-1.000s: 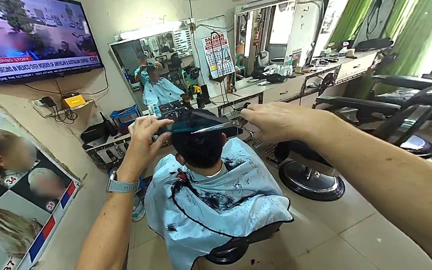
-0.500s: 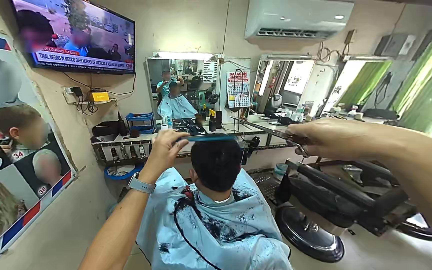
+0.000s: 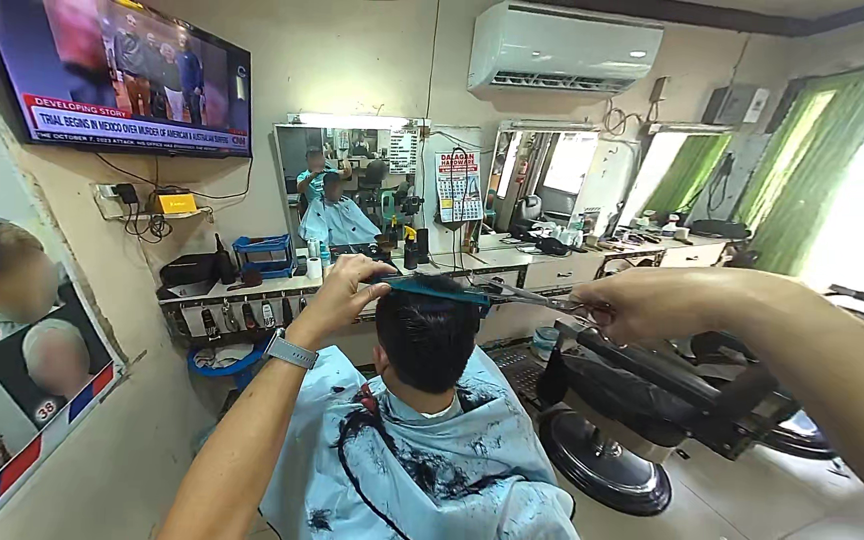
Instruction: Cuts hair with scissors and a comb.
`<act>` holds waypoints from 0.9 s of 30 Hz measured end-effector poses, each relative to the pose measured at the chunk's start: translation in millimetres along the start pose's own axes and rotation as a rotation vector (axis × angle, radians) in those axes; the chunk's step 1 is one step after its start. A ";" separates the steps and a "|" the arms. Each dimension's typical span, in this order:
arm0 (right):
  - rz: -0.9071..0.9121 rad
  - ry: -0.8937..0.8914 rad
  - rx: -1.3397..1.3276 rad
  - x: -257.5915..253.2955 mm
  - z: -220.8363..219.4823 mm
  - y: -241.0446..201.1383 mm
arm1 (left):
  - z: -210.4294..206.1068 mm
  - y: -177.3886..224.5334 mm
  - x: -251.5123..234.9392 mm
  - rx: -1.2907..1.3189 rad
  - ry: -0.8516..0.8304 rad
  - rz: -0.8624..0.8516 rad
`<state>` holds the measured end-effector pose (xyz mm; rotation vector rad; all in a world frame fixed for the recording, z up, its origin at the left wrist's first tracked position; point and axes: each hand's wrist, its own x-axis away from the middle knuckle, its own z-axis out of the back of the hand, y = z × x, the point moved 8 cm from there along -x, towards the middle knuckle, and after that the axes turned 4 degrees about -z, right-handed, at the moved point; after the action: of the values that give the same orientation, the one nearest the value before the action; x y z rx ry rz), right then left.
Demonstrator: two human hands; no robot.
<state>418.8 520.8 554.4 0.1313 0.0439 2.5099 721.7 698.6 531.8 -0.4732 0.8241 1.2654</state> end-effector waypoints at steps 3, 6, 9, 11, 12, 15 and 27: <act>0.006 0.001 -0.001 -10.7 -2.0 -7.0 | 4.3 6.1 -6.1 -0.001 0.007 -0.015; 0.056 0.028 0.035 -23.7 0.3 -14.3 | 5.1 9.5 -10.8 0.017 -0.017 -0.013; 0.106 0.047 0.087 -33.8 8.1 -32.5 | 5.7 12.4 -11.2 0.003 -0.027 -0.009; 0.118 0.010 0.131 -37.7 13.8 -46.9 | 6.2 14.9 -12.3 -0.002 -0.037 -0.006; 0.136 0.002 0.150 -40.1 16.1 -52.5 | 6.5 15.8 -13.2 -0.004 -0.042 -0.003; 0.192 0.041 0.187 -44.4 17.7 -54.1 | 7.2 18.0 -12.6 0.037 -0.051 0.075; 0.359 0.299 -1.054 74.5 -157.6 14.3 | -81.2 72.1 133.5 0.019 -0.215 -0.066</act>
<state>334.0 552.9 404.8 -0.7117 -1.2389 2.5245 640.6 744.8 387.2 -0.3395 0.6339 1.2227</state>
